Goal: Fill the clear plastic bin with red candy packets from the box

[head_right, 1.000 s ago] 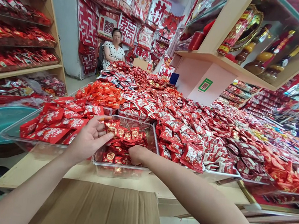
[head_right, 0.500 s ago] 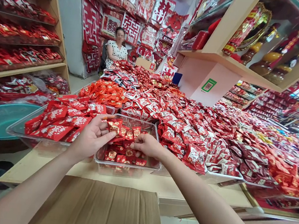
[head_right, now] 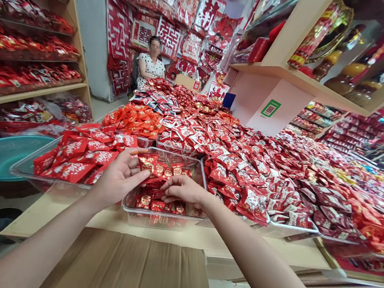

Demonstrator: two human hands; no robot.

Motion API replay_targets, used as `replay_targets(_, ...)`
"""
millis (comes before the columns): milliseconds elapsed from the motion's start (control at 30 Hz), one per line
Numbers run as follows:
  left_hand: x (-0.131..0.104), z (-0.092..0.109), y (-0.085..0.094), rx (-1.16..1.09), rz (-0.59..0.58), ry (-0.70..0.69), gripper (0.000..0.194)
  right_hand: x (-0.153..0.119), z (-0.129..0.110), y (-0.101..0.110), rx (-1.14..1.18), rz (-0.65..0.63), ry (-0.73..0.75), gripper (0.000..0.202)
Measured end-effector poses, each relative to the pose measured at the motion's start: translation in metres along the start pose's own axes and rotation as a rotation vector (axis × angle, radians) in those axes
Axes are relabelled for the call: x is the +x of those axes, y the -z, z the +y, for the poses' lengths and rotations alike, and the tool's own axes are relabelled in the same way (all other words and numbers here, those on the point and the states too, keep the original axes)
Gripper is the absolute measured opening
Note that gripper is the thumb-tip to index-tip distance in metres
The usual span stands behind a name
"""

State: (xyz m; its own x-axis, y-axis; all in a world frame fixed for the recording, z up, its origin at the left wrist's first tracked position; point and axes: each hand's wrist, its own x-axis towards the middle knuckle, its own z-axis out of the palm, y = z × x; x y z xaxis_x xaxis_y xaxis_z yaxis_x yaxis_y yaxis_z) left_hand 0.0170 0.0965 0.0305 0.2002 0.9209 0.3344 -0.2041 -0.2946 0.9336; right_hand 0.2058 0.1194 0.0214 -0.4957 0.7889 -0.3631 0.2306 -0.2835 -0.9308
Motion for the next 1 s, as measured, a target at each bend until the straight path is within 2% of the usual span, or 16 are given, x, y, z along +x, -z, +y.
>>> replay_targets(100, 0.0, 0.0, 0.0, 0.003, 0.006, 0.0, 0.037, -0.001, 0.004, -0.003, -0.125, 0.013, 0.104, 0.02)
replay_targets(200, 0.0, 0.0, 0.0, 0.01, 0.011, 0.004, 0.036, -0.001, 0.011, -0.003, -0.25, 0.103, 0.207, 0.023)
replay_targets(333, -0.001, 0.002, 0.0, 0.001, 0.009, 0.015, 0.038, 0.001, 0.017, -0.002, -0.269, 0.17, 0.244, 0.032)
replay_targets(500, -0.001, 0.002, 0.0, 0.024, 0.005, 0.015, 0.039, 0.001, 0.013, -0.001, -0.3, 0.223, 0.322, 0.025)
replay_targets(600, -0.001, 0.002, -0.001, 0.015, 0.0, 0.014, 0.038, 0.0, 0.008, 0.004, -0.403, 0.237, 0.31, 0.021)
replay_targets(733, 0.0, 0.001, -0.001, 0.009, 0.007, 0.007, 0.038, -0.001, 0.003, 0.007, -0.516, 0.186, 0.234, 0.02)
replay_targets(900, -0.001, 0.002, 0.0, 0.031, 0.012, 0.006, 0.036, 0.002, 0.002, -0.004, -0.488, 0.088, 0.088, 0.018)
replay_targets(1000, -0.001, 0.002, 0.0, 0.026, 0.003, 0.006, 0.036, 0.002, -0.004, -0.007, -0.479, 0.125, 0.073, 0.009)
